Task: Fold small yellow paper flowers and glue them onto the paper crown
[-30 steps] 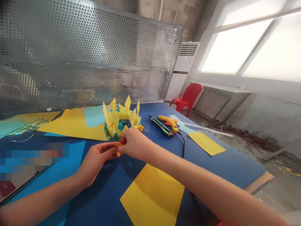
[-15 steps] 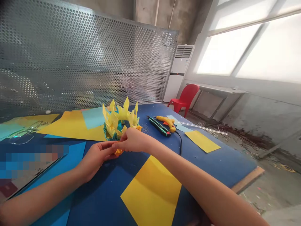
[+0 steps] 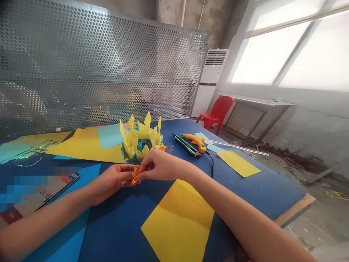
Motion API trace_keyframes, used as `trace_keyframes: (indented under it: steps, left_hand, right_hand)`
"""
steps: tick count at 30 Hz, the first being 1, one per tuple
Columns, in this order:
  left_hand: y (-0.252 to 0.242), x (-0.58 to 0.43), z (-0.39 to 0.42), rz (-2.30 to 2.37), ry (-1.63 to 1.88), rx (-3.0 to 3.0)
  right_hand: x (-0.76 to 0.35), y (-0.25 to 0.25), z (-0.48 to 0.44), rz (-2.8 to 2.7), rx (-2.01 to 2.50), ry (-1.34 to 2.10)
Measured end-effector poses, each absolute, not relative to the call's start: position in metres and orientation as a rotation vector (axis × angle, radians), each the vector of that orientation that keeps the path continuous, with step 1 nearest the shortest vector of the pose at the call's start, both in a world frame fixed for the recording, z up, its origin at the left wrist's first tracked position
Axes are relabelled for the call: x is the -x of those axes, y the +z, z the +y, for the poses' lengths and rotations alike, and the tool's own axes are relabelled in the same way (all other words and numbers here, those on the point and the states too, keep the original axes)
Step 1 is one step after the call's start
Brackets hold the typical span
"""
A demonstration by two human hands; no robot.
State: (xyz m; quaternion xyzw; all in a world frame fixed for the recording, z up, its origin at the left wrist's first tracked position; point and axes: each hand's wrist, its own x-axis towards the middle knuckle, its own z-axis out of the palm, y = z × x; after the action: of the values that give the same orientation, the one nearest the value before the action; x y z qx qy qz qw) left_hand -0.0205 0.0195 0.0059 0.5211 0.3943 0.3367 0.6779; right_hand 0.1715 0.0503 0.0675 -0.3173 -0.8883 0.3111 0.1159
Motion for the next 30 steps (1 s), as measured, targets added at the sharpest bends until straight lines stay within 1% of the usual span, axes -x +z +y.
trace_keyframes:
  steps: [9,15,21,26,30]
  left_hand:
    - [0.003,0.014,0.014,0.945,0.869,-1.149]
    - [0.003,0.013,0.014,0.954,0.944,-1.081]
    - [0.003,0.009,0.011,0.983,1.011,-1.05]
    - [0.0,0.007,0.011,1.035,1.069,-1.028]
    - [-0.001,0.007,0.011,1.05,1.085,-1.022]
  right_hand:
    - [-0.174,0.047,0.048,-2.463,0.798,0.848]
    - [-0.17,0.039,0.042,-2.418,0.69,0.74]
    - [-0.167,0.027,0.042,-2.318,0.738,0.653]
    - [-0.166,0.026,0.042,-2.234,0.812,0.618]
    - [-0.167,0.027,0.042,-2.257,0.788,0.606]
